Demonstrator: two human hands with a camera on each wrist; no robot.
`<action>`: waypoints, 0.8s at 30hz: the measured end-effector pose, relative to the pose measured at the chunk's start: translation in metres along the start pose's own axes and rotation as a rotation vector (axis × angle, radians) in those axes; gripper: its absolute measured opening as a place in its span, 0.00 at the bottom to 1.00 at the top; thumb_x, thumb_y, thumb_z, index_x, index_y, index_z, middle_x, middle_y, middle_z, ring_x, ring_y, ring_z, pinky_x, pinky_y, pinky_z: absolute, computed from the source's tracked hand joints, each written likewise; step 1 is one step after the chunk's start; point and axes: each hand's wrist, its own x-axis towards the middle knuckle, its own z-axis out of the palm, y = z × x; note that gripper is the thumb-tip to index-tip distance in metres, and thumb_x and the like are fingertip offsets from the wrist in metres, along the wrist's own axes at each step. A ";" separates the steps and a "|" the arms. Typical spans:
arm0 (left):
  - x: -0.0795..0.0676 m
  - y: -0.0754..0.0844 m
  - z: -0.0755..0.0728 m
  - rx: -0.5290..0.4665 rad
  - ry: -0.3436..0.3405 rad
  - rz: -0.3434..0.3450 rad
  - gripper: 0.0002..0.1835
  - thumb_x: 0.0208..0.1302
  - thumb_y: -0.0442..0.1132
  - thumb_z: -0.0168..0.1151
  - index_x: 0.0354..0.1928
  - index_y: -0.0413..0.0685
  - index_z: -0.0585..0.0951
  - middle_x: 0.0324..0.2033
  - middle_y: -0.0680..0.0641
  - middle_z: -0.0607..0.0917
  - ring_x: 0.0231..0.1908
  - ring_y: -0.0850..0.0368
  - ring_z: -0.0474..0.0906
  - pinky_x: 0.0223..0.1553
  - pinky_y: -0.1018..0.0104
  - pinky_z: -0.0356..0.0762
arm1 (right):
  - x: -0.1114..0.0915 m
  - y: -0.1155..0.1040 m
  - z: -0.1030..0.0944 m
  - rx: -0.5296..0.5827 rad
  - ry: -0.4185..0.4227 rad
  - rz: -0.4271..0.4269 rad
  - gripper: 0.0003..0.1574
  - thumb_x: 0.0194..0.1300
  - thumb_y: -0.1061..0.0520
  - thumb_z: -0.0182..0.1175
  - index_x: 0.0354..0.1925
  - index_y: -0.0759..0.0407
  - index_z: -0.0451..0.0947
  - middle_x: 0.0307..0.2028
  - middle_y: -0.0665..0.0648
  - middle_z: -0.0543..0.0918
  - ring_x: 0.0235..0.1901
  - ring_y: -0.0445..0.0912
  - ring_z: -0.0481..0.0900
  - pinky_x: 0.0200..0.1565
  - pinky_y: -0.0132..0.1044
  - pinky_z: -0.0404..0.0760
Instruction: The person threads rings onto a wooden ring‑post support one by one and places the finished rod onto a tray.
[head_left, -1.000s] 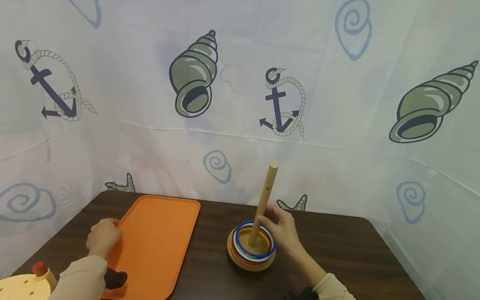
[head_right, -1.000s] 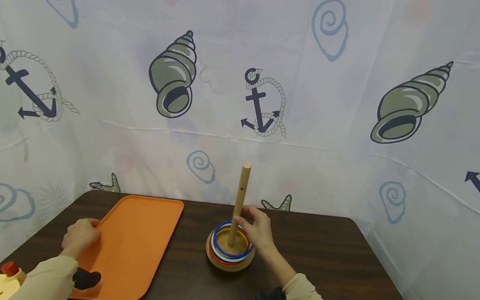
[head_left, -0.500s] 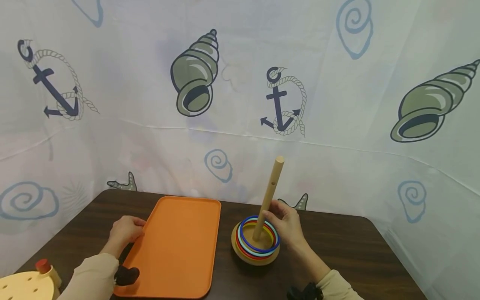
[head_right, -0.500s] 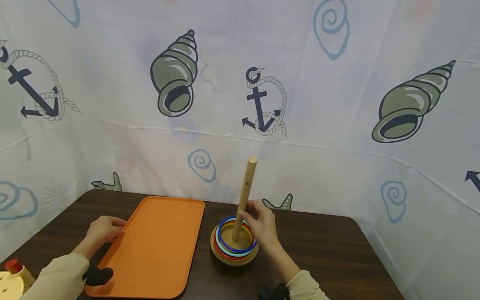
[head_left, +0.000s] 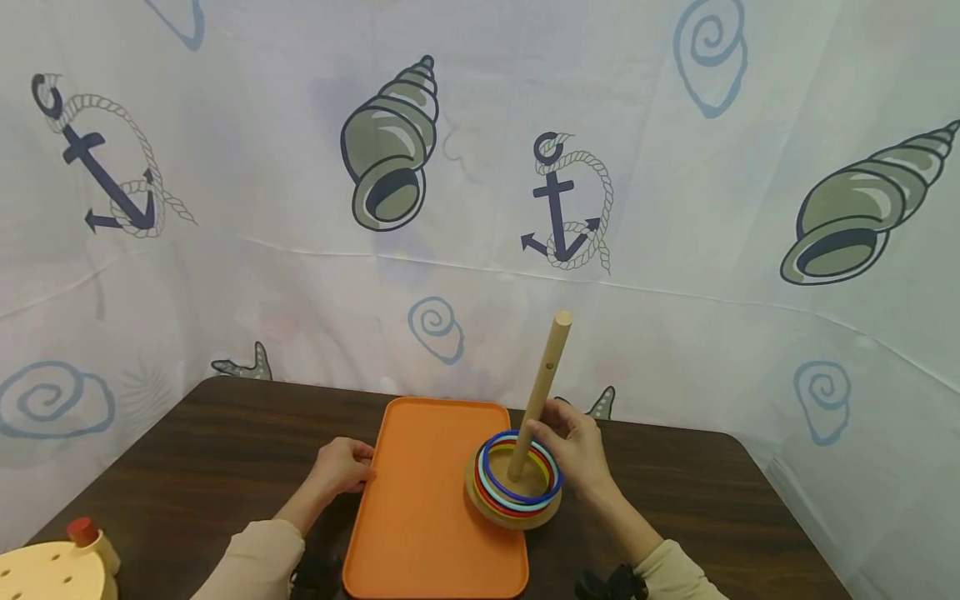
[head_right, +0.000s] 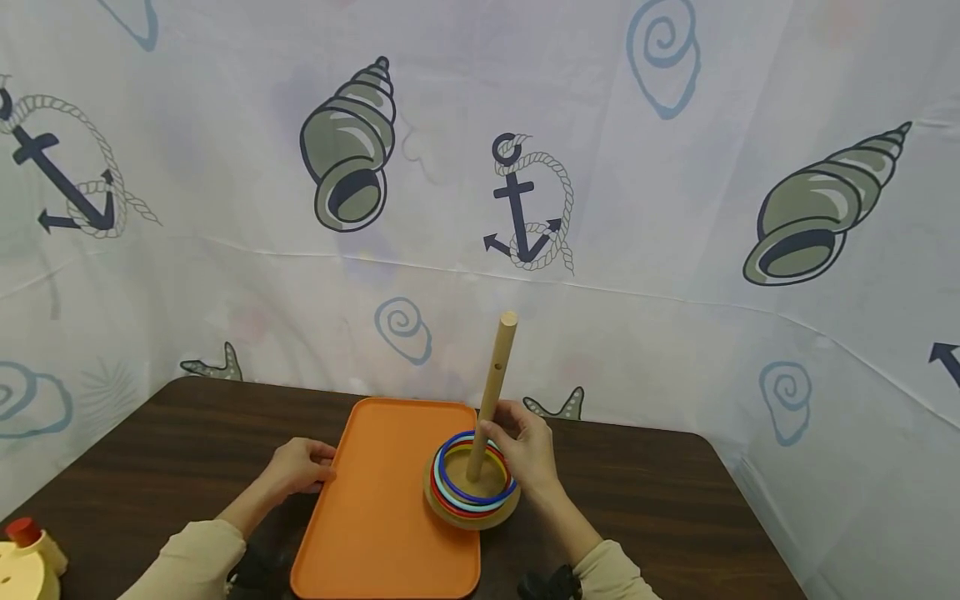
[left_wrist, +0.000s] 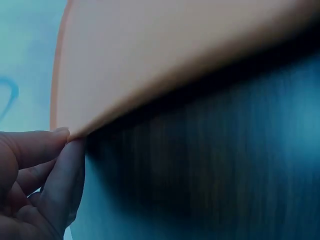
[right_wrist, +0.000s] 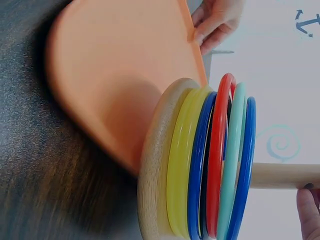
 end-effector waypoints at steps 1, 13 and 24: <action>-0.001 0.003 0.006 -0.001 -0.004 0.008 0.15 0.49 0.20 0.61 0.42 0.22 0.78 0.28 0.39 0.81 0.27 0.53 0.81 0.28 0.60 0.82 | 0.000 0.000 0.000 0.009 -0.004 0.029 0.12 0.59 0.62 0.64 0.42 0.63 0.81 0.35 0.58 0.84 0.35 0.41 0.80 0.40 0.28 0.79; -0.006 0.022 0.053 -0.011 -0.042 0.082 0.14 0.49 0.20 0.64 0.41 0.25 0.80 0.27 0.41 0.81 0.26 0.54 0.81 0.27 0.61 0.82 | -0.005 0.005 0.003 -0.006 0.020 0.080 0.14 0.57 0.61 0.66 0.43 0.63 0.81 0.36 0.60 0.84 0.35 0.41 0.79 0.41 0.31 0.77; -0.006 0.028 0.067 -0.021 -0.062 0.093 0.14 0.48 0.20 0.65 0.40 0.27 0.82 0.27 0.43 0.83 0.26 0.54 0.82 0.26 0.61 0.82 | -0.008 0.008 0.004 -0.017 0.020 0.062 0.13 0.57 0.61 0.66 0.42 0.62 0.81 0.34 0.58 0.85 0.35 0.41 0.80 0.44 0.31 0.76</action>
